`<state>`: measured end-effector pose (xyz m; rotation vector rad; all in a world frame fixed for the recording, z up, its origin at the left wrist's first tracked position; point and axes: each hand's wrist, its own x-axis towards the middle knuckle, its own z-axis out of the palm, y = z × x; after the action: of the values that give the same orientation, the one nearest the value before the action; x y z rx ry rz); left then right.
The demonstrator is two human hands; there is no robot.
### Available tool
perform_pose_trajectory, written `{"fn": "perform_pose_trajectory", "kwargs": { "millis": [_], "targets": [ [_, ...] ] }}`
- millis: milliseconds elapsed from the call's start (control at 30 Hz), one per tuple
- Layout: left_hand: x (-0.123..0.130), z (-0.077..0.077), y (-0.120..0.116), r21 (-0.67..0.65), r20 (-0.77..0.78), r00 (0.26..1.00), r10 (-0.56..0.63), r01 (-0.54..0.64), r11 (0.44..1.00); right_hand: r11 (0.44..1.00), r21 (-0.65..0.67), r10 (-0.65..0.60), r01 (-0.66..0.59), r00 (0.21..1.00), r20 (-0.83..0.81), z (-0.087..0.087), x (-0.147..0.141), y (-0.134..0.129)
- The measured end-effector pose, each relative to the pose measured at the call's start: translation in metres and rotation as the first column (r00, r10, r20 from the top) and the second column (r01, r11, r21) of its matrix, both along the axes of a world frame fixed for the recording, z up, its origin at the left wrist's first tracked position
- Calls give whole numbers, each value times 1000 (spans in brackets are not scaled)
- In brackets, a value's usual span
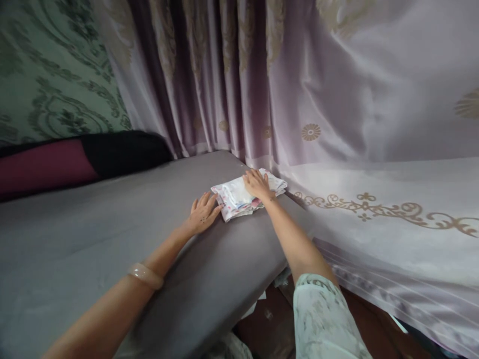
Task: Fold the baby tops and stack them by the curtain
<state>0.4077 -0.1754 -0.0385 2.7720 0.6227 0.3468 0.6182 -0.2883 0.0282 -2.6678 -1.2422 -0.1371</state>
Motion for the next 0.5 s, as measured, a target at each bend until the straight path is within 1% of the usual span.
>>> {"fn": "perform_pose_trajectory", "kwargs": {
  "millis": [100, 200, 267, 367, 500],
  "targets": [
    [-23, -5, 16, 7, -70, 997, 30, -30, 1000, 994, -4, 106, -106, 994, 13, -2, -26, 8],
    [-48, -7, 32, 15, -122, 991, 46, -44, 999, 985, -23, 172, -172, 985, 28, -7, -41, 14],
    [-64, -9, 43, 21, -141, 988, 62, -60, 998, 982, -33, 189, -188, 981, 45, -11, -43, 17],
    [-86, -10, 59, 30, -162, 981, 105, -102, 994, 981, -57, 190, -186, 978, 82, -16, -37, 17],
    [-115, -5, 74, 17, -193, 972, 136, -136, 991, 975, -56, 221, -215, 960, 172, -24, -31, 12]
  ]
}}
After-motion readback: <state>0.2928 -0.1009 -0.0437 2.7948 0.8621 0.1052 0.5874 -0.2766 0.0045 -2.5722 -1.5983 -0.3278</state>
